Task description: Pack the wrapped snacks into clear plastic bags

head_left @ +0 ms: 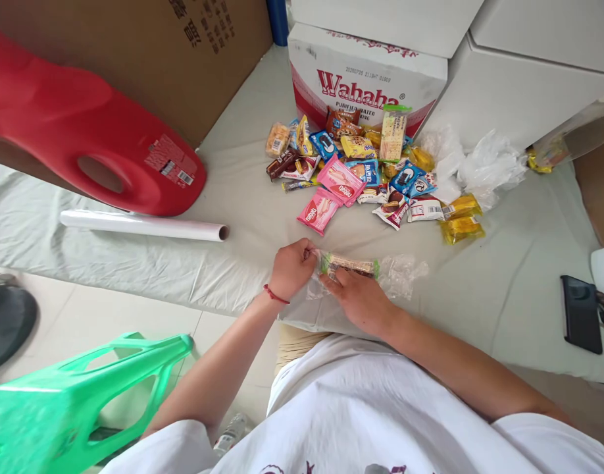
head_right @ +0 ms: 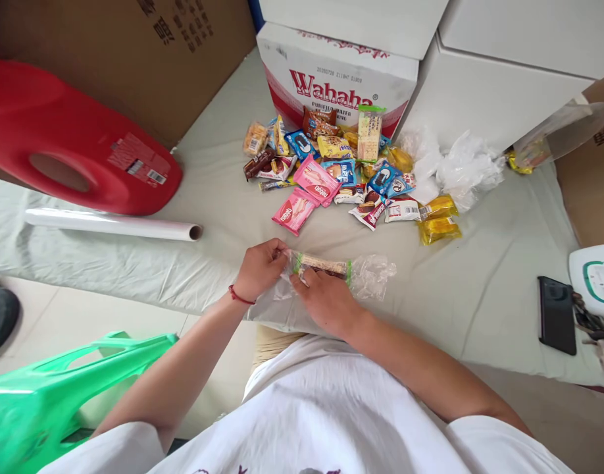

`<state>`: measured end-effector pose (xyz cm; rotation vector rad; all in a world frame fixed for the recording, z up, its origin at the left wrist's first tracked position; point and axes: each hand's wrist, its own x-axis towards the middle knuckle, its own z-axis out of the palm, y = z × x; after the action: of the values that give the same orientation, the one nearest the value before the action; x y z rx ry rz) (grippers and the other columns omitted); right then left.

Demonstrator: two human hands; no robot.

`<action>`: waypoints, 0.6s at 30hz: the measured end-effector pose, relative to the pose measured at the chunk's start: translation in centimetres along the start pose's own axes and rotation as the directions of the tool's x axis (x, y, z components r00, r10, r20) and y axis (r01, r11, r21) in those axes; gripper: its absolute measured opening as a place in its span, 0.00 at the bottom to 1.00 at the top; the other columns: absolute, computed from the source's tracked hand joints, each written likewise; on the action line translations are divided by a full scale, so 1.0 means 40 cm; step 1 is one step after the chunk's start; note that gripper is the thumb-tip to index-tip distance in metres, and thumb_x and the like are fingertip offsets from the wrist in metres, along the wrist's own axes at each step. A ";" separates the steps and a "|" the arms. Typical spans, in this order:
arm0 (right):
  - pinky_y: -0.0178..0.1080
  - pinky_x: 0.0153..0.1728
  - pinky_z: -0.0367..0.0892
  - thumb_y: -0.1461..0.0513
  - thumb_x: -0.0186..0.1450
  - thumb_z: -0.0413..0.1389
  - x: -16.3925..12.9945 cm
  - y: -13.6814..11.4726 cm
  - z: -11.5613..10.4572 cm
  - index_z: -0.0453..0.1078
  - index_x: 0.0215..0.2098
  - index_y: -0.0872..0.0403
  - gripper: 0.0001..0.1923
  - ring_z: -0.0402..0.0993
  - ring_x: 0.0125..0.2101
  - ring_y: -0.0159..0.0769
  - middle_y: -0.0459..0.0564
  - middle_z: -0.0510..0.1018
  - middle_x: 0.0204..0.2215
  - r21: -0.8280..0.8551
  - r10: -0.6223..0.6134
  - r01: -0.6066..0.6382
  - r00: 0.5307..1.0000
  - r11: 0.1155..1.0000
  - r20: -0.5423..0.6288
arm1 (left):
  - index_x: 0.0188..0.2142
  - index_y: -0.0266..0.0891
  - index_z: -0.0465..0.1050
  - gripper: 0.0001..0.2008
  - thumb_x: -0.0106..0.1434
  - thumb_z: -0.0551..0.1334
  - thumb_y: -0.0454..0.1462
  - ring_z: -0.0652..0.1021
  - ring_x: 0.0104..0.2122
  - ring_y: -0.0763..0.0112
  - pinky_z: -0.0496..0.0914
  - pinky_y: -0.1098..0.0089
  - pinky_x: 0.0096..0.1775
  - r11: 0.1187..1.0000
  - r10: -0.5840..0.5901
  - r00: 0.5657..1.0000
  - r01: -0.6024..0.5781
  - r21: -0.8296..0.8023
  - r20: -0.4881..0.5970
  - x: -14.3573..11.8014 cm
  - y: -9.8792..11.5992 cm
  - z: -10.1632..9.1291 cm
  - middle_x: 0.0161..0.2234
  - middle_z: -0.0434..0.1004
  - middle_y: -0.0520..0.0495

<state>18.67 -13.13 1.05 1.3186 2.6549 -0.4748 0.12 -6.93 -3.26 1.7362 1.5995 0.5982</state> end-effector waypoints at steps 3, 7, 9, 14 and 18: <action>0.38 0.36 0.66 0.69 0.71 0.47 0.000 0.003 0.002 0.62 0.68 0.52 0.28 0.76 0.40 0.42 0.57 0.76 0.48 0.086 0.048 -0.046 0.999 0.995 -0.020 | 0.35 0.41 0.72 0.08 0.61 0.57 0.40 0.73 0.26 0.70 0.67 0.70 0.31 0.979 -0.023 1.000 0.023 -0.204 0.006 -0.002 -0.006 -0.003 0.27 0.75 0.52; 0.36 0.39 0.66 0.65 0.73 0.49 0.007 0.049 -0.036 0.71 0.61 0.52 0.20 0.75 0.39 0.37 0.54 0.77 0.44 0.361 0.125 -0.068 0.983 0.930 -0.136 | 0.39 0.41 0.71 0.09 0.60 0.59 0.40 0.72 0.26 0.70 0.68 0.68 0.32 0.966 -0.095 0.993 0.077 -0.246 -0.063 -0.006 -0.013 0.014 0.29 0.74 0.52; 0.35 0.40 0.64 0.65 0.73 0.51 0.020 0.088 -0.064 0.76 0.53 0.54 0.15 0.75 0.38 0.35 0.52 0.78 0.41 0.505 0.188 -0.062 0.961 0.861 -0.203 | 0.42 0.40 0.71 0.12 0.59 0.60 0.40 0.73 0.28 0.68 0.70 0.66 0.35 0.982 -0.107 0.973 0.072 -0.174 -0.205 -0.015 -0.016 0.023 0.32 0.74 0.49; 0.33 0.31 0.56 0.63 0.70 0.54 0.082 0.173 -0.123 0.78 0.39 0.57 0.11 0.65 0.26 0.30 0.44 0.75 0.26 0.671 0.285 -0.064 0.932 0.739 -0.226 | 0.48 0.39 0.72 0.16 0.59 0.61 0.33 0.74 0.46 0.56 0.69 0.57 0.48 0.898 0.439 0.737 -0.338 0.282 -0.514 -0.070 -0.002 0.026 0.46 0.74 0.39; 0.34 0.29 0.51 0.62 0.68 0.54 0.122 0.189 -0.135 0.78 0.35 0.57 0.11 0.58 0.23 0.29 0.41 0.69 0.20 0.676 0.221 -0.013 0.949 0.737 -0.224 | 0.53 0.47 0.75 0.17 0.65 0.60 0.34 0.75 0.50 0.57 0.64 0.56 0.51 0.602 0.780 0.617 -0.689 0.404 -0.110 -0.084 0.029 0.024 0.49 0.80 0.44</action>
<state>21.81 -3.34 3.20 1.8515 2.6935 -1.4293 1.14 -10.43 -2.64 2.7123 1.0969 1.0566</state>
